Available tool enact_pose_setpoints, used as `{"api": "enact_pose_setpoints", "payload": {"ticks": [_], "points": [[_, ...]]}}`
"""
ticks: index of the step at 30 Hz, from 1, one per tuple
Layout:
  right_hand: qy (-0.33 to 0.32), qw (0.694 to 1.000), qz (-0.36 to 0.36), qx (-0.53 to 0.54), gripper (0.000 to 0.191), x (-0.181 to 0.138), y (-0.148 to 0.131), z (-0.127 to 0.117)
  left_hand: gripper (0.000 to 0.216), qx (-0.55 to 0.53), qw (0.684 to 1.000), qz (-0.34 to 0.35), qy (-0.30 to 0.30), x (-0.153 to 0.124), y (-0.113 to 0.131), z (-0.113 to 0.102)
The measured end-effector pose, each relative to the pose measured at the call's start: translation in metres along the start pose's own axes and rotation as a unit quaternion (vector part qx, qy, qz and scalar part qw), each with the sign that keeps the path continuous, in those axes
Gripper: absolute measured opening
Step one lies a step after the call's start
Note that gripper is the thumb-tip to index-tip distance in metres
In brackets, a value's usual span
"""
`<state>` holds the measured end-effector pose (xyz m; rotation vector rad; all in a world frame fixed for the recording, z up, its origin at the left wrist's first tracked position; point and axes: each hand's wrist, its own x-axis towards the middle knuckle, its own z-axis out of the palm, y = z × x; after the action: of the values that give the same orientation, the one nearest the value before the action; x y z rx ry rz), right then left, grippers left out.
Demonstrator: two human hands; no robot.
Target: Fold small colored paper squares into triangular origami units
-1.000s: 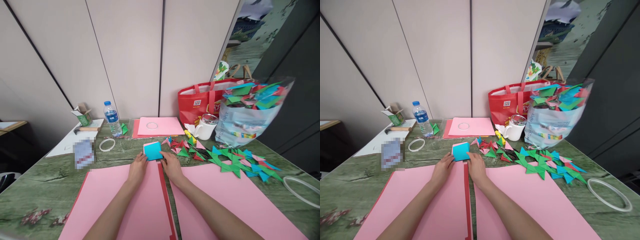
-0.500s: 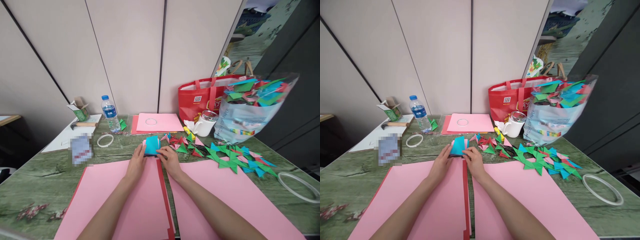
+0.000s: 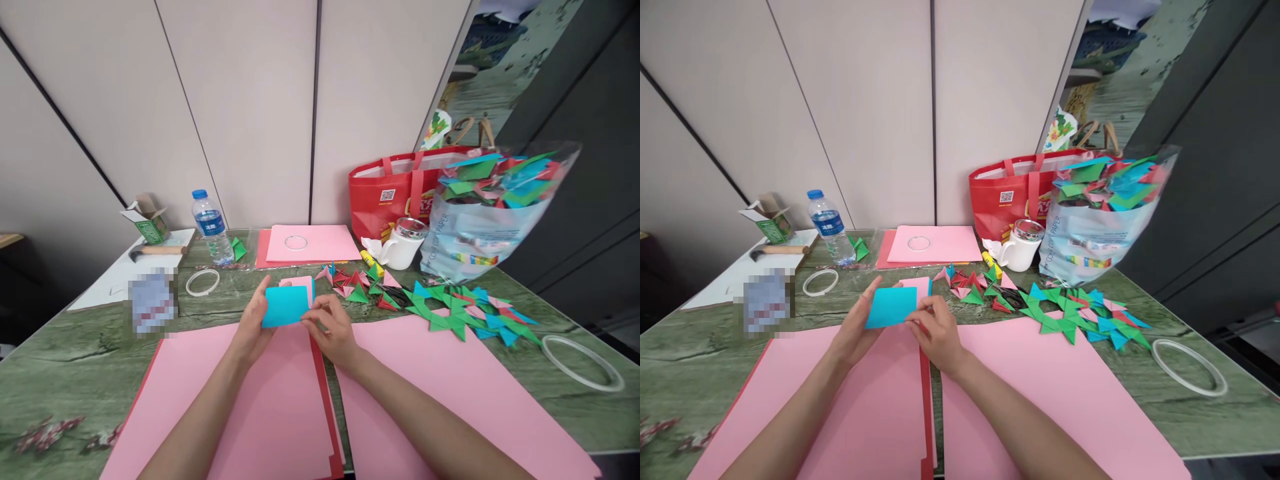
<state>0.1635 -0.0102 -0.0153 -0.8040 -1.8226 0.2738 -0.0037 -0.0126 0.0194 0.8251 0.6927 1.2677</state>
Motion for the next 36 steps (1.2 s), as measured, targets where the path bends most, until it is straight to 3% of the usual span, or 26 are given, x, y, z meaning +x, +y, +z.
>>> {"api": "enact_pose_setpoints", "payload": {"ticks": [8,13,16,19,24,27,36], "points": [[0.028,0.990,0.120,0.075,0.006,0.005,0.000,0.000,0.053,0.012,0.999,-0.033,-0.005,0.003,-0.007,0.003],[0.041,0.972,0.195,0.123,0.010,0.002,0.003,0.003,0.077,0.047,0.997,-0.011,-0.063,0.000,-0.010,0.006],[0.056,0.962,0.232,0.133,0.012,0.000,0.005,0.005,0.083,0.100,0.995,0.005,-0.029,0.000,-0.011,0.006],[0.049,0.950,0.265,0.156,0.016,-0.002,0.006,0.005,0.067,0.119,0.993,0.008,0.013,0.002,-0.015,0.003],[0.027,0.958,0.247,0.144,0.027,-0.001,0.006,0.005,0.039,0.156,0.985,0.014,0.066,0.006,-0.021,-0.005],[0.016,0.962,0.231,0.145,0.026,-0.001,0.006,0.004,0.037,0.157,0.984,0.018,0.078,0.007,-0.023,-0.007],[0.044,0.944,0.281,0.168,0.025,-0.002,0.008,0.007,0.033,0.165,0.982,0.024,0.086,0.005,-0.024,-0.004]]}}
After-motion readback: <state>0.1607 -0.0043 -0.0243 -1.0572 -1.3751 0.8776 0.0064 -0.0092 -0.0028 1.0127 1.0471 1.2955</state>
